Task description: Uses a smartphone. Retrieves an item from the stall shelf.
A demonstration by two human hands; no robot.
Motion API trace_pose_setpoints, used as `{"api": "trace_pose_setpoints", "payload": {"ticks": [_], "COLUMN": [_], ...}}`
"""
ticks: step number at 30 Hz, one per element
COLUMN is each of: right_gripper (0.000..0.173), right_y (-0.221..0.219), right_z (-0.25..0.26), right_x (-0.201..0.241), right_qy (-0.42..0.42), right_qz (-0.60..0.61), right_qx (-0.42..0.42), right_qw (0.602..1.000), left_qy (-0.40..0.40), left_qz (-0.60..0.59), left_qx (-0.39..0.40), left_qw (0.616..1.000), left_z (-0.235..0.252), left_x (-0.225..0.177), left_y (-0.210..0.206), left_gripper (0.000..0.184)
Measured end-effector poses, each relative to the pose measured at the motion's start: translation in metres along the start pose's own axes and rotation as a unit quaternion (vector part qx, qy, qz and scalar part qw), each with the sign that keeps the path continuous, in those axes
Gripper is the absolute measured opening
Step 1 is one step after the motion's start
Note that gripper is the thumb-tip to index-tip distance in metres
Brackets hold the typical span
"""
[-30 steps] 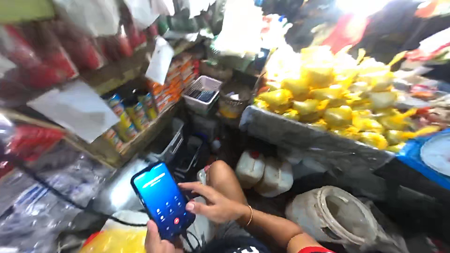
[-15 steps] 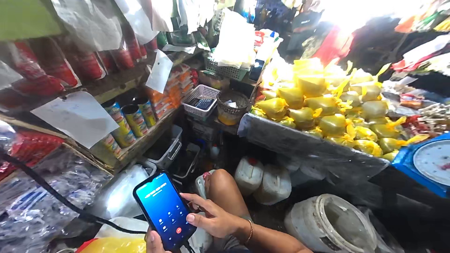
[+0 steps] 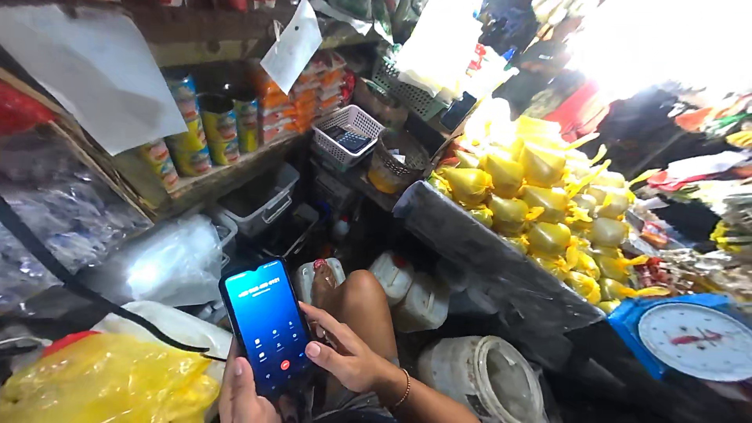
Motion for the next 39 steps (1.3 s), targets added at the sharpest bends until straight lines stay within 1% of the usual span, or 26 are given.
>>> {"api": "trace_pose_setpoints", "payload": {"ticks": [3,6,12,20,29,31,34,36,39], "right_gripper": [0.075,0.076,0.077,0.077,0.077,0.074,0.061,0.055,0.054], "right_y": [0.002,0.004,0.007,0.003,-0.001,-0.002,-0.001,-0.001,-0.001], "right_z": [-0.005,-0.011,-0.02,-0.01,-0.004,-0.003,-0.003,-0.006,-0.014], "right_x": [-0.005,-0.008,-0.018,-0.018,-0.02,-0.016,-0.01,-0.008,-0.007], "right_qy": [-0.018,-0.028,-0.058,-0.063,-0.076,-0.075,-0.067,-0.052,-0.067], "right_qz": [-0.005,-0.01,0.014,0.005,0.013,0.002,-0.006,0.01,0.059], "right_qx": [-0.004,-0.01,-0.015,-0.004,0.003,-0.005,-0.014,-0.027,-0.047], "right_qw": [1.0,1.0,0.998,0.998,0.997,0.997,0.998,0.998,0.995], "left_qy": [-0.007,0.003,0.014,0.011,0.025,0.029,0.025,0.018,0.016], "left_qz": [0.0,-0.001,0.006,-0.001,-0.001,0.001,0.005,0.015,0.031], "left_qx": [0.011,0.015,0.02,0.026,0.005,0.001,-0.004,0.0,0.016], "left_qw": [1.0,1.0,1.0,1.0,1.0,1.0,1.0,1.0,0.999], "left_z": [0.0,-0.002,-0.004,0.004,0.007,0.008,0.007,0.006,0.004], "left_x": [0.004,0.009,0.018,0.019,0.018,0.015,0.013,0.011,0.004], "left_y": [0.0,-0.003,-0.004,0.002,0.005,0.005,0.006,0.004,-0.002], "left_gripper": [0.051,0.05,0.052,0.052,0.049,0.049,0.048,0.048,0.05]}}
Point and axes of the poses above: each hand's wrist, its own z-axis towards the middle knuckle, its own y-axis out of the back of the hand, x = y × z, the point moved 3 cm from there along z, towards the middle knuckle, and after that the axes turned 7 degrees about -y, right-handed, at the moved point
